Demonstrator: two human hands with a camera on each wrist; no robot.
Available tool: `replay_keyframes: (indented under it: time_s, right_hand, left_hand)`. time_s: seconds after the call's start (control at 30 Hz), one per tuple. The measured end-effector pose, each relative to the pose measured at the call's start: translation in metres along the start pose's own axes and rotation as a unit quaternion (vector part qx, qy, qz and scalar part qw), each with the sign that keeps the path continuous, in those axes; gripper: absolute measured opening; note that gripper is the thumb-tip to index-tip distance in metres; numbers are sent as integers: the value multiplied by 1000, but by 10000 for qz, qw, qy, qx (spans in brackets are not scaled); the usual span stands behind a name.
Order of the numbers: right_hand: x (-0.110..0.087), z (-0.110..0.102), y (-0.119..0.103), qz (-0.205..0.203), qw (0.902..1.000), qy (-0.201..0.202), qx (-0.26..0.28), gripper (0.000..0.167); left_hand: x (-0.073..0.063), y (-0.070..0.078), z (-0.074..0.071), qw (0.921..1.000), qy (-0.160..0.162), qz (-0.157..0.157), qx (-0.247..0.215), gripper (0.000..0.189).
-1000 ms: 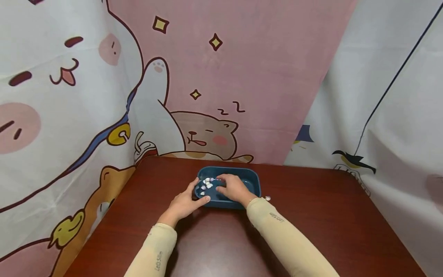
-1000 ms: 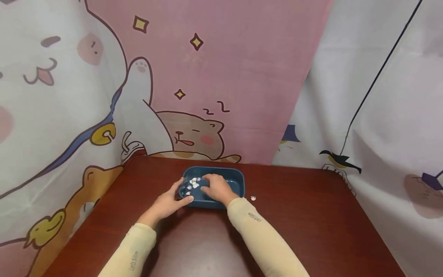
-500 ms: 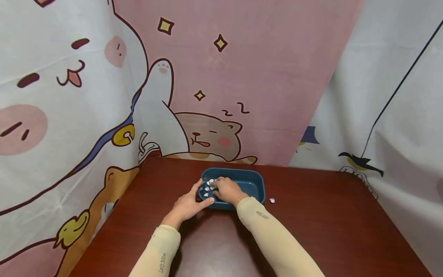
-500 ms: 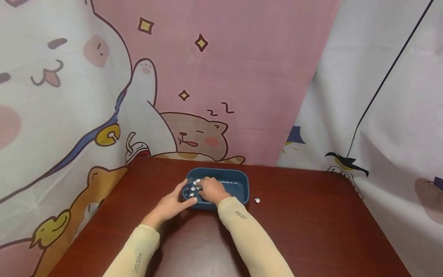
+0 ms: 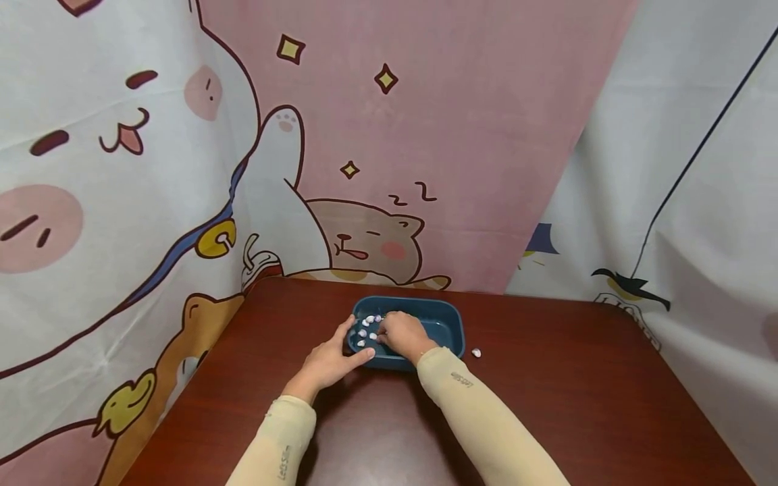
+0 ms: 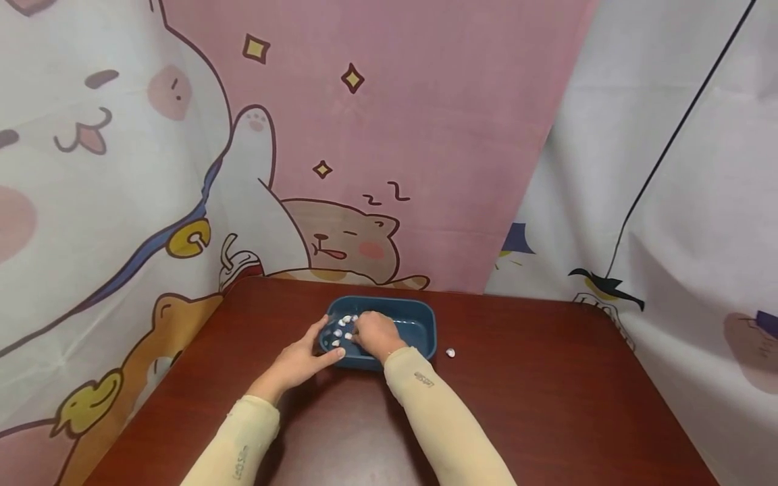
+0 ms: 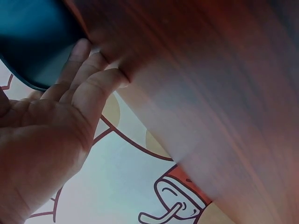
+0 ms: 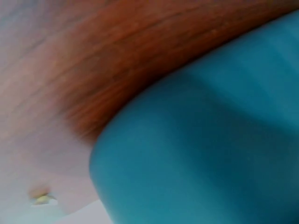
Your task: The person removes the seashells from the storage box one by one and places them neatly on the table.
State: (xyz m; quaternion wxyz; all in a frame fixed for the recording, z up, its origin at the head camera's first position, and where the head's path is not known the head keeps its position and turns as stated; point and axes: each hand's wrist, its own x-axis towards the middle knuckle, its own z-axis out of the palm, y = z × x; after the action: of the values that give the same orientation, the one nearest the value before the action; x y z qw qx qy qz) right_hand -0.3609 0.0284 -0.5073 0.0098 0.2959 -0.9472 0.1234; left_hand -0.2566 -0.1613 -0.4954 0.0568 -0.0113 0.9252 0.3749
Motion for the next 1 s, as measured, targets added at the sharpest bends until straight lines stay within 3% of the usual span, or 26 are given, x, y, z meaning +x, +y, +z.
replay_keyframes:
  time_s: [0.3,0.47,1.0]
  right_hand:
    - [-1,-1,0,341,9992,-107,169,15]
    - [-3,-2,0,233,9994,-27,265,10]
    - [-5,-2,2,141,9991,-310,247,19]
  left_hand:
    - [-1,0,1,10000,-24,-63,-42,100]
    - [-1,0,0,10000,-5,-47,-44,101]
    - [-1,1,1,10000,-2,-56,24,100]
